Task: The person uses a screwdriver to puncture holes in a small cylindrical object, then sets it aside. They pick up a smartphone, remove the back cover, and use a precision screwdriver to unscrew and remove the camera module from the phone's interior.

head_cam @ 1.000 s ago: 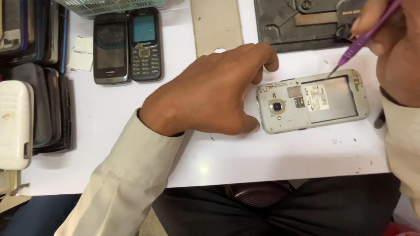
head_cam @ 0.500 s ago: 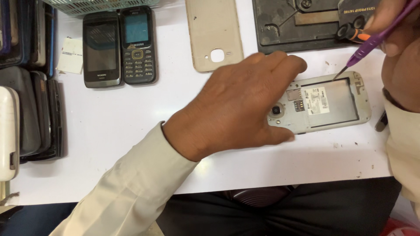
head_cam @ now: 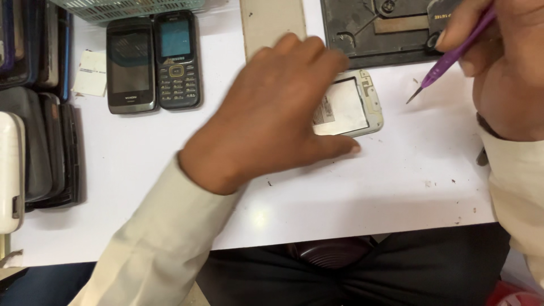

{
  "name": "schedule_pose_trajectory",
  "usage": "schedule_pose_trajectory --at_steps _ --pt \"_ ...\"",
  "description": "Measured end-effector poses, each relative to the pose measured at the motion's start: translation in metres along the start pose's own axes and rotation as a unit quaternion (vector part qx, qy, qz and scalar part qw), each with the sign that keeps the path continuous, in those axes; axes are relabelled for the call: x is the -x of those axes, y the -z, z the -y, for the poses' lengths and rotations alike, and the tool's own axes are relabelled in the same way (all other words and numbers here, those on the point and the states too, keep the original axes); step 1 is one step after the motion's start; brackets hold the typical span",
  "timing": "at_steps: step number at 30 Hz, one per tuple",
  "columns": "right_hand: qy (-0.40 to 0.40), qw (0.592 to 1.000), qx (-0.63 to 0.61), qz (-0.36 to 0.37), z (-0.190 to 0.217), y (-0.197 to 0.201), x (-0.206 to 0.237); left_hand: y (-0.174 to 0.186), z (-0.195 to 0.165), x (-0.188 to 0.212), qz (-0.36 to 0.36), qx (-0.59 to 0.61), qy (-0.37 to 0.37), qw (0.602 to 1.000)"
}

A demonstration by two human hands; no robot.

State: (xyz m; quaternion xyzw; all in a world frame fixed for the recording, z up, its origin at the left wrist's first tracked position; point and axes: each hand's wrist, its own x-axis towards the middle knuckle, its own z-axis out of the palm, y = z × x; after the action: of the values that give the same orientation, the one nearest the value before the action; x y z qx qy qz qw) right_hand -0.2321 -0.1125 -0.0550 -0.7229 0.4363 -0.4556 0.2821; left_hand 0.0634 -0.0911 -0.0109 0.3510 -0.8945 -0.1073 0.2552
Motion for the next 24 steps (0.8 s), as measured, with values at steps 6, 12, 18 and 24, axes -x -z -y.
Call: schedule_pose_trajectory --at_steps 6,12,18,24 --pt "0.073 0.995 -0.017 0.063 0.050 -0.013 -0.007 -0.015 0.000 -0.001 0.006 -0.026 0.022 0.999" --pt "0.079 0.990 -0.003 0.118 0.071 -0.017 -0.018 -0.015 0.001 -0.001 0.005 -0.003 0.024 1.000" --pt "0.071 0.990 0.001 0.124 0.072 -0.018 -0.018 -0.015 0.002 -0.002 0.011 -0.003 0.028 1.000" --pt "0.083 0.988 -0.001 0.128 0.068 -0.017 -0.019 -0.016 0.001 -0.002 0.008 0.004 0.035 0.999"
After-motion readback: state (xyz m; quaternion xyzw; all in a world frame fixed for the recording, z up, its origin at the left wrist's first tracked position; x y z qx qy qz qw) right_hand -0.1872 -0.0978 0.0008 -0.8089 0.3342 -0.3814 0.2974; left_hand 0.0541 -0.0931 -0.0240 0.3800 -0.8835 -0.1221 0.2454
